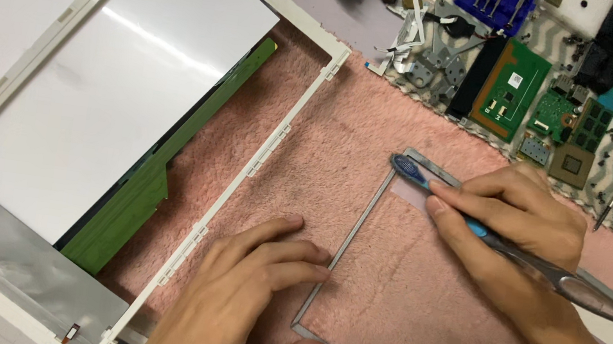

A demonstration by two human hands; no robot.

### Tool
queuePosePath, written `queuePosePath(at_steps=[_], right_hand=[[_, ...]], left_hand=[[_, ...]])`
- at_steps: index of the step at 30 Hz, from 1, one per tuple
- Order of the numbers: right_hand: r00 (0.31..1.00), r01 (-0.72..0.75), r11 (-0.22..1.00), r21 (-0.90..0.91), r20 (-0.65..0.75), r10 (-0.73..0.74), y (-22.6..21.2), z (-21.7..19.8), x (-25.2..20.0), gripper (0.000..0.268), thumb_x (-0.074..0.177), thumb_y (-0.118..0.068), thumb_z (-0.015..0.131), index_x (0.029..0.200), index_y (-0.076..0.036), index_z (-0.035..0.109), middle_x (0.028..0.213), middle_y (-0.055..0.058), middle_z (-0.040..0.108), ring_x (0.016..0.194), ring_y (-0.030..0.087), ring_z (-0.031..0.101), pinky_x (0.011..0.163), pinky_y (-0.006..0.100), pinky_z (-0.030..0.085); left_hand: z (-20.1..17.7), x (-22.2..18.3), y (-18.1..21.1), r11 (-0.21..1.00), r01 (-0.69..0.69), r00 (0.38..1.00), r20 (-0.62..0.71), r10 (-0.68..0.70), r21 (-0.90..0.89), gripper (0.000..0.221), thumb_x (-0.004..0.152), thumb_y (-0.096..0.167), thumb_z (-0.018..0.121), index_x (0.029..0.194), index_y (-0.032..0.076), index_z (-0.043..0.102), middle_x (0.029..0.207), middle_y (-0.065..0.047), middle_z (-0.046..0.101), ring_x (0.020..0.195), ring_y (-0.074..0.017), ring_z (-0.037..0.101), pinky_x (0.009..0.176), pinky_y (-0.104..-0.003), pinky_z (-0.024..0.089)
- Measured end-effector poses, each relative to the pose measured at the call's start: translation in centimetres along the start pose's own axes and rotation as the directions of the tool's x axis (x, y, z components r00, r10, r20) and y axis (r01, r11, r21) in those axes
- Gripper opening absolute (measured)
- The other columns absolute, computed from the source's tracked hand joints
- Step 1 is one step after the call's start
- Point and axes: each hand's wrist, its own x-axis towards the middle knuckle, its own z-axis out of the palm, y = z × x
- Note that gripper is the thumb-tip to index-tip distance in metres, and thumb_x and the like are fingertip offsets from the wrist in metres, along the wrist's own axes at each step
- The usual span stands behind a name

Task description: The person cleans a plastic laptop screen frame using a brush and a cleaning liquid from a spray bottle, then handles and inspects a flat panel.

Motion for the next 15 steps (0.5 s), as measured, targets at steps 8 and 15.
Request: queuePosePath(at_steps=[8, 15], right_hand=[[0.995, 0.045, 0.991, 0.126, 0.079, -0.056, 0.29, 0.03, -0.16, 0.004, 0.098, -0.002, 0.089, 0.1, -0.001, 0.086, 0.089, 0.011, 0.078, 0.081, 0.023, 0.067, 0.093, 0.041, 0.046], [0.986, 0.139, 0.983, 0.118, 0.076, -0.149, 0.63, 0.66, -0.19, 0.011, 0.094, -0.002, 0.085, 0.084, -0.002, 0.078, 0.081, 0.011, 0.079, 0.069, 0.021, 0.065, 0.085, 0.042, 0.043]], left_hand=[[0.05, -0.08, 0.13, 0.997, 0.068, 0.998, 0.017, -0.067, -0.033, 0.052, 0.098, 0.06, 0.084, 0.134, 0.026, 0.07, 0.148, 0.004, 0.077, 0.159, -0.0311, 0.062, 0.12, -0.048, 0.05], [-0.1, 0.05, 0.11, 0.997, 0.057, 0.998, 0.018, -0.056, -0.06, 0.054, 0.098, 0.058, 0.084, 0.136, 0.025, 0.066, 0.148, 0.002, 0.076, 0.16, -0.033, 0.061, 0.121, -0.049, 0.049]])
